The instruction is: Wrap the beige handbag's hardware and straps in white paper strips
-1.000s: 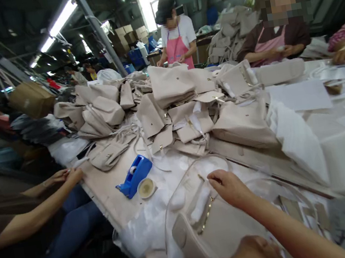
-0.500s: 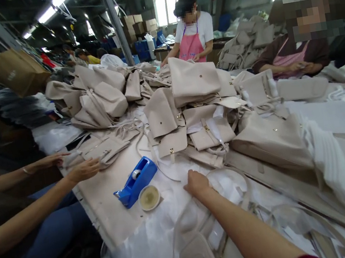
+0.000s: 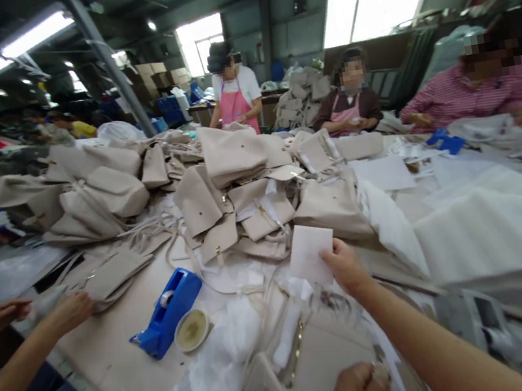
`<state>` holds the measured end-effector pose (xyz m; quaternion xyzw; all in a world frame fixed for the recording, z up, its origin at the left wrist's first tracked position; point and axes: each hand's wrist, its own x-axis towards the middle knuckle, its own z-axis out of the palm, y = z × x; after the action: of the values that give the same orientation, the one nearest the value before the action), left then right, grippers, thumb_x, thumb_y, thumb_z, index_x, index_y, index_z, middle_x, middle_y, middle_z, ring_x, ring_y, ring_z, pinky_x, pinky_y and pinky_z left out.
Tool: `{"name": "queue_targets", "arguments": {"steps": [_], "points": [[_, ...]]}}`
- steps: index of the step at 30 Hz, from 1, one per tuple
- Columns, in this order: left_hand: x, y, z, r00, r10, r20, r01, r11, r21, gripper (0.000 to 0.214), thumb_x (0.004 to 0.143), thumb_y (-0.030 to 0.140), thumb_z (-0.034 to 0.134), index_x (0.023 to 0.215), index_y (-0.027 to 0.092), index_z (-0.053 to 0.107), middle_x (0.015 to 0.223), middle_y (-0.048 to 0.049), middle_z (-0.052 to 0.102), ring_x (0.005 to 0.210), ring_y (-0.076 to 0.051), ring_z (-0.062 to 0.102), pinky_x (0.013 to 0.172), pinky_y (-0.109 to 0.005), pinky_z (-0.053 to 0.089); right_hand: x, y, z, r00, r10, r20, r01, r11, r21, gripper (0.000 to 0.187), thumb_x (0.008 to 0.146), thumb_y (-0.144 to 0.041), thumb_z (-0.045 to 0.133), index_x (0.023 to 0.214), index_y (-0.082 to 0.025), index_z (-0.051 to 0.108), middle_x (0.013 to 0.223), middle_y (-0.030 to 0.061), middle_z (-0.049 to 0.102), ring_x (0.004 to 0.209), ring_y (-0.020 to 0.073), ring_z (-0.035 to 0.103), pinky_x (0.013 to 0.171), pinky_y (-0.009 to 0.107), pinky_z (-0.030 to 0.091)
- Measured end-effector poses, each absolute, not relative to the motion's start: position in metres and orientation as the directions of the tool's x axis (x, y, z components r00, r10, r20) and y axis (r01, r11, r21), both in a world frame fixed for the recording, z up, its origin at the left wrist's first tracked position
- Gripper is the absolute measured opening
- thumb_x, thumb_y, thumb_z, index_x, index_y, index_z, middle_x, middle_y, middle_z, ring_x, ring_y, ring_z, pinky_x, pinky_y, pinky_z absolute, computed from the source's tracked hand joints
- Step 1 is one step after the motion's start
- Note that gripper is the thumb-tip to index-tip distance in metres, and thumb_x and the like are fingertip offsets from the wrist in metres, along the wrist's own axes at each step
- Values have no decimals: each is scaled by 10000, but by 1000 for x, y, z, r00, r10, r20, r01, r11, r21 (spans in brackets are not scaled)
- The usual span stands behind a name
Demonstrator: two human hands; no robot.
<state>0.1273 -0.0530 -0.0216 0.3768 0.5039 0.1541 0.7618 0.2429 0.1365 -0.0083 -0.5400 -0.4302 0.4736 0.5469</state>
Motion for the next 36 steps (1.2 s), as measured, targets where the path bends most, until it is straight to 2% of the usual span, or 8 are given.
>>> {"name": "queue_targets", "arguments": {"steps": [4, 9, 16, 21, 25, 30, 33, 36], "points": [[132, -54, -1, 526, 690, -497, 63, 552, 832, 350, 895, 515, 485, 929, 187, 602, 657, 14, 575, 526, -129, 537, 566, -268, 461, 328, 45, -15, 342, 924, -172, -175, -117, -978, 449, 645, -291, 732, 1066, -190, 614, 908, 39, 753, 753, 210, 687, 688, 318, 542], [124, -44, 10, 481, 845, -233, 199, 153, 968, 232, 891, 342, 548, 897, 174, 708, 889, -45, 653, 887, -179, 595, 823, -296, 463, 317, -65, -35, 221, 870, -441, -434, -317, -843, 413, 651, -204, 689, 1061, -174, 652, 879, 35, 767, 641, 192, 681, 584, 290, 520], [130, -29, 17, 441, 893, -94, 384, -93, 919, 138, 815, 284, 669, 851, 192, 765, 973, -72, 597, 977, -215, 581, 933, -363, 450, 273, -104, -34, 109, 892, -438, -572, -304, -762, 399, 670, -154, 665, 1066, -190, 702, 903, 20, 766, 741, 192, 691, 701, 299, 526], [136, -16, 20, 364, 921, -141, 429, -31, 903, 145, 756, 298, 744, 866, 219, 797, 1194, -99, 549, 1182, -270, 512, 1069, -416, 378, 278, -99, -26, 44, 917, -397, -656, -274, -704, 423, 661, -169, 690, 1083, -189, 700, 864, 23, 759, 729, 202, 682, 718, 326, 534], [140, -10, 26, 406, 894, -189, 409, 7, 913, 148, 758, 293, 735, 861, 200, 786, 992, -73, 670, 1013, -245, 609, 975, -390, 455, 281, -93, -14, 10, 928, -372, -681, -266, -682, 437, 703, -349, 789, 1095, -183, 691, 929, 67, 759, 816, 243, 703, 787, 382, 545], [148, -4, 26, 414, 850, -327, 297, 213, 931, 658, 716, 249, 770, 1339, 181, 568, 1006, -62, 734, 867, -206, 669, 798, -314, 525, 297, -79, -7, 59, 923, -379, -479, -307, -822, 424, 654, -413, 855, 957, -151, 716, 878, 55, 753, 795, 226, 682, 752, 338, 534], [148, 1, 20, 416, 782, -463, 138, 449, 883, 703, 721, 405, 800, 1334, 167, 551, 843, -29, 715, 726, -164, 640, 687, -273, 507, 308, -74, -8, 26, 933, -359, -421, -316, -850, 381, 671, -430, 843, 887, -140, 723, 802, 36, 740, 709, 193, 657, 678, 297, 507], [146, -2, 14, 481, 674, -561, 7, 637, 771, 649, 786, 613, 674, 1233, 148, 605, 827, -58, 705, 685, -165, 637, 649, -293, 514, 313, -75, -14, 3, 931, -365, -473, -321, -821, 389, 686, -425, 835, 919, -129, 735, 824, 53, 748, 707, 191, 656, 704, 310, 506]]}}
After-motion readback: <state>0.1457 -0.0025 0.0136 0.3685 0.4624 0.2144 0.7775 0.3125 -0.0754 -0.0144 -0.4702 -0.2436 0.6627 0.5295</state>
